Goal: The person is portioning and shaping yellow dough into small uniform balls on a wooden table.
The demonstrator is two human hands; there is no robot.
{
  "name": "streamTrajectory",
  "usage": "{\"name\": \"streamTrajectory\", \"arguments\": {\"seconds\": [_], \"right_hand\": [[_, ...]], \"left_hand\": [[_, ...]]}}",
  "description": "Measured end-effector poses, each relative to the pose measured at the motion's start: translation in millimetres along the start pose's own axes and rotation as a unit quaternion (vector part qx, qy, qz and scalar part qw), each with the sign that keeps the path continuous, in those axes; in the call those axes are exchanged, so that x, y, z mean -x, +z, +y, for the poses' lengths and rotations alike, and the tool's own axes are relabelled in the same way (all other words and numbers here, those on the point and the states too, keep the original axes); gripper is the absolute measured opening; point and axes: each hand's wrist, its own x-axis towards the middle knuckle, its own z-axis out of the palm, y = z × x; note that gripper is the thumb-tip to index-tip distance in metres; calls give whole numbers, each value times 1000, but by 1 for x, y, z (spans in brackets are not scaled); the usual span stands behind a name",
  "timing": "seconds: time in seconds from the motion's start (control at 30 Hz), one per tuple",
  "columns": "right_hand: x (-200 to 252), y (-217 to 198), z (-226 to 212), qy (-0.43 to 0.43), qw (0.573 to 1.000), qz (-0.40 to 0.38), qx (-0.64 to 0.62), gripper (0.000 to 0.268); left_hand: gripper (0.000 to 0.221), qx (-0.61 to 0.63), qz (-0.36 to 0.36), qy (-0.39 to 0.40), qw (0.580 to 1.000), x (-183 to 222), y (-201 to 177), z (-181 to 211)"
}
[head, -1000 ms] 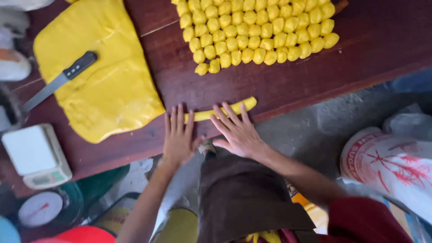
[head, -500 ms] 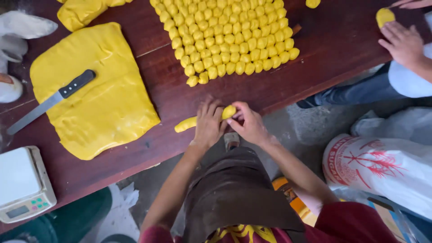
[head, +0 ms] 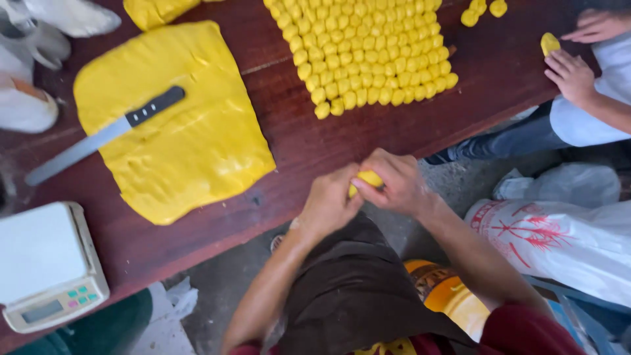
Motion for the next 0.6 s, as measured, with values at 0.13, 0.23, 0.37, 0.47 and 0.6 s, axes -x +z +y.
{"name": "streamTrajectory", "arguments": {"seconds": [0.13,0.23,0.37,0.47,0.6], "right_hand": [[12,18,25,28,994,91,-60,19],[30,57,76,190,879,259,-354,20],[42,79,168,336,928,102,-124,25],[4,55,237,340,912,81,-213,27],[-79,28,374,180,966,161,-95,23]], "left_hand": [[18,36,-55,39,997,-19,12,-12],[12,58,-70,39,995,-41,26,-20],[11,148,-47,56,986,-85,28,-7],[10,179,24,-95,979,-101,44,-51],[13,171,63,-311,933,-113,55,-81]]}}
